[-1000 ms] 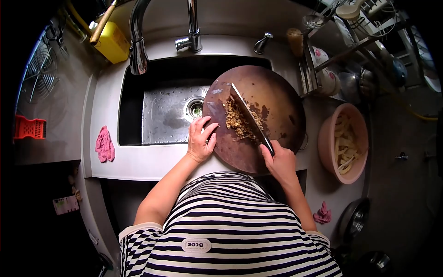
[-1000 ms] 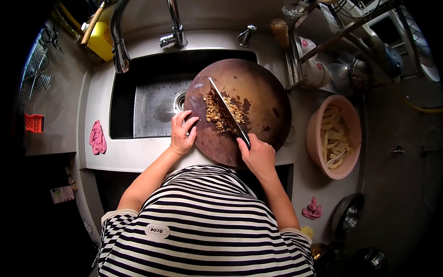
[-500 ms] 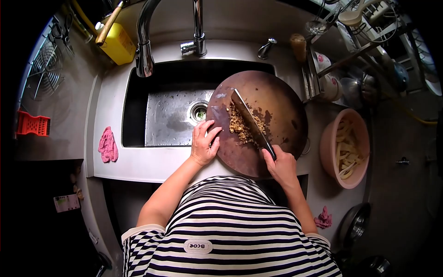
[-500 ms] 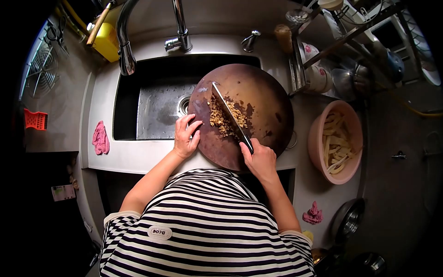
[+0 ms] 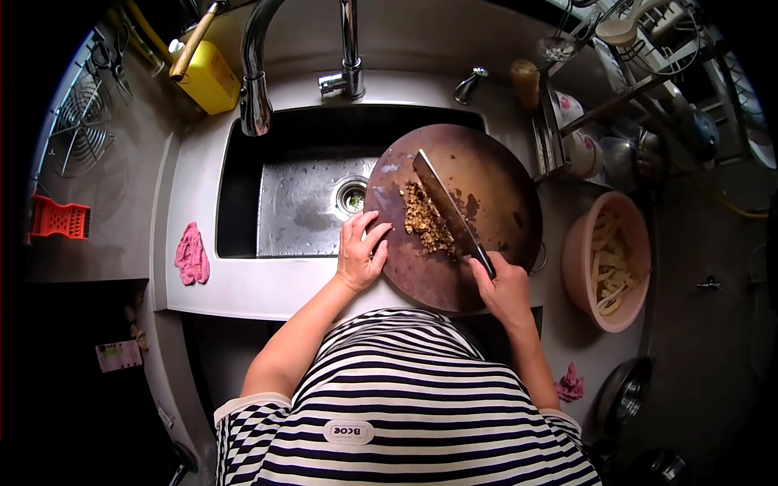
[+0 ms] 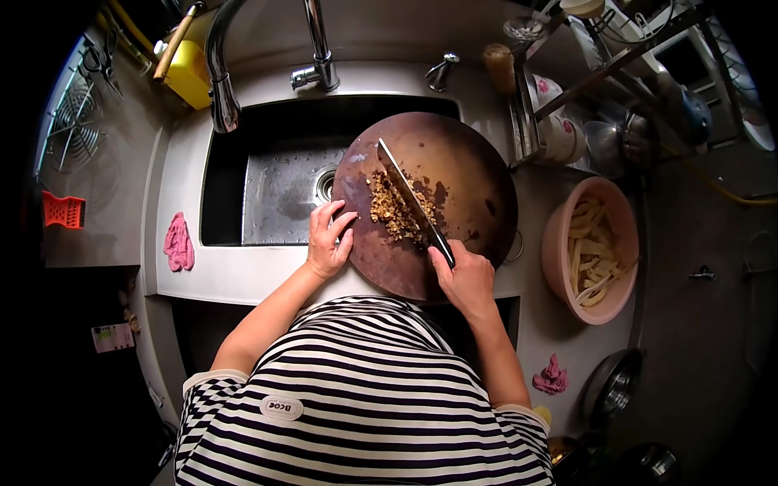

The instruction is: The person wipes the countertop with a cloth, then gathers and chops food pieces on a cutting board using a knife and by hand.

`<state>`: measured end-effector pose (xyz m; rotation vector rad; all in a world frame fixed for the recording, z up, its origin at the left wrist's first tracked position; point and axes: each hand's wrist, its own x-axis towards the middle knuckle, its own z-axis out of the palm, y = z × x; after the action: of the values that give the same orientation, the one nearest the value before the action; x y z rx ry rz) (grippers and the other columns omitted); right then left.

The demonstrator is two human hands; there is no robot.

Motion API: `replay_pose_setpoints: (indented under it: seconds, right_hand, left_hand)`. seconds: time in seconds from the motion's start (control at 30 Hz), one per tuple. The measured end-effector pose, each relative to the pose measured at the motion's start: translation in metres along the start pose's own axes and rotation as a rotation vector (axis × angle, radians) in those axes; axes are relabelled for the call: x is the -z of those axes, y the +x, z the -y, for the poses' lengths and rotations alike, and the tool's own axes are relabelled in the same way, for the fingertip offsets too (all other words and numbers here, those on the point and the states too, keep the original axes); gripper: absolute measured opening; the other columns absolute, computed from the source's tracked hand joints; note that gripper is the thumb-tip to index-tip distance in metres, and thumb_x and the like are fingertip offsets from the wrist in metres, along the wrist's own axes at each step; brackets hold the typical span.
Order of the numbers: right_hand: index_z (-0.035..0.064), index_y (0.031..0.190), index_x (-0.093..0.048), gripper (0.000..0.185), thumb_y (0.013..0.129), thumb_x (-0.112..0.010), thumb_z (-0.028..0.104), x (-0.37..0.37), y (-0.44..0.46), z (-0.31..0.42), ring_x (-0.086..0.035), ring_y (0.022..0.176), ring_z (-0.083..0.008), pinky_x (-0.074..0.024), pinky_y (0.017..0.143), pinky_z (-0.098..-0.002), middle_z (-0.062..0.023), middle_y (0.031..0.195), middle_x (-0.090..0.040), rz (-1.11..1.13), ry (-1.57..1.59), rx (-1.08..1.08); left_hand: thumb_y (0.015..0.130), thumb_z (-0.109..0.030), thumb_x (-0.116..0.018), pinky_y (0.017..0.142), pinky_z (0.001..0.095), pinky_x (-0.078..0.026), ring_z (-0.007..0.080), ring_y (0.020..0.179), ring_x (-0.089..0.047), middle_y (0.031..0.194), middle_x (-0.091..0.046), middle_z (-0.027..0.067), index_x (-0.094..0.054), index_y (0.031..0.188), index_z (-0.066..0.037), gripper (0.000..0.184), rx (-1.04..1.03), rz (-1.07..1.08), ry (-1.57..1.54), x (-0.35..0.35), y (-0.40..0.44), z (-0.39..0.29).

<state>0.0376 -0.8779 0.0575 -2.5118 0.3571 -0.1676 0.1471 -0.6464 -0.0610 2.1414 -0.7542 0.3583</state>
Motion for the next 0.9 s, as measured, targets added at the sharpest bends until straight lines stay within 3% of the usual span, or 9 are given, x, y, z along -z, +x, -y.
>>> replay_pose_setpoints:
  seconds: [0.33, 0.5, 0.73, 0.9]
  right_hand:
    - [0.0058, 0.078, -0.058, 0.029, 0.086, -0.062, 0.034, -0.009, 0.004, 0.002, -0.059, 0.057, -0.0375, -0.0458, 0.052, -0.0446, -0.0154, 0.060, -0.059, 0.043, -0.056, -0.011]
    - [0.0059, 0.081, -0.059, 0.025, 0.084, -0.065, 0.030, 0.004, 0.001, 0.012, -0.059, 0.055, -0.0347, -0.0461, 0.051, -0.0414, -0.0142, 0.059, -0.060, -0.084, 0.062, 0.045]
    - [0.0056, 0.081, -0.059, 0.028, 0.085, -0.063, 0.033, -0.007, 0.004, -0.002, -0.059, 0.056, -0.0362, -0.0462, 0.052, -0.0435, -0.0151, 0.059, -0.060, 0.024, -0.074, -0.013]
    - [0.0061, 0.081, -0.060, 0.028, 0.085, -0.063, 0.034, 0.001, 0.003, 0.006, -0.060, 0.056, -0.0360, -0.0463, 0.052, -0.0435, -0.0150, 0.059, -0.060, -0.027, 0.017, 0.016]
  left_hand:
    - [0.078, -0.016, -0.060, 0.098, 0.0440, -0.035, 0.0351, 0.114, -0.042, 0.123, -0.050, 0.0131, -0.063, 0.107, -0.010, 0.030, 0.003, -0.003, 0.001, -0.001, -0.001, 0.003]
    - [0.078, -0.016, -0.060, 0.098, 0.0444, -0.035, 0.0355, 0.114, -0.042, 0.123, -0.050, 0.0125, -0.062, 0.108, -0.011, 0.030, 0.007, -0.004, 0.002, 0.000, -0.001, 0.002]
    - [0.078, -0.015, -0.061, 0.097, 0.0444, -0.035, 0.0353, 0.114, -0.042, 0.123, -0.050, 0.0124, -0.062, 0.108, -0.011, 0.030, 0.002, -0.002, 0.001, -0.001, 0.000, 0.001]
    - [0.077, -0.015, -0.061, 0.098, 0.0441, -0.035, 0.0350, 0.114, -0.042, 0.123, -0.050, 0.0126, -0.062, 0.107, -0.011, 0.030, 0.010, -0.001, -0.006, -0.001, -0.001, 0.002]
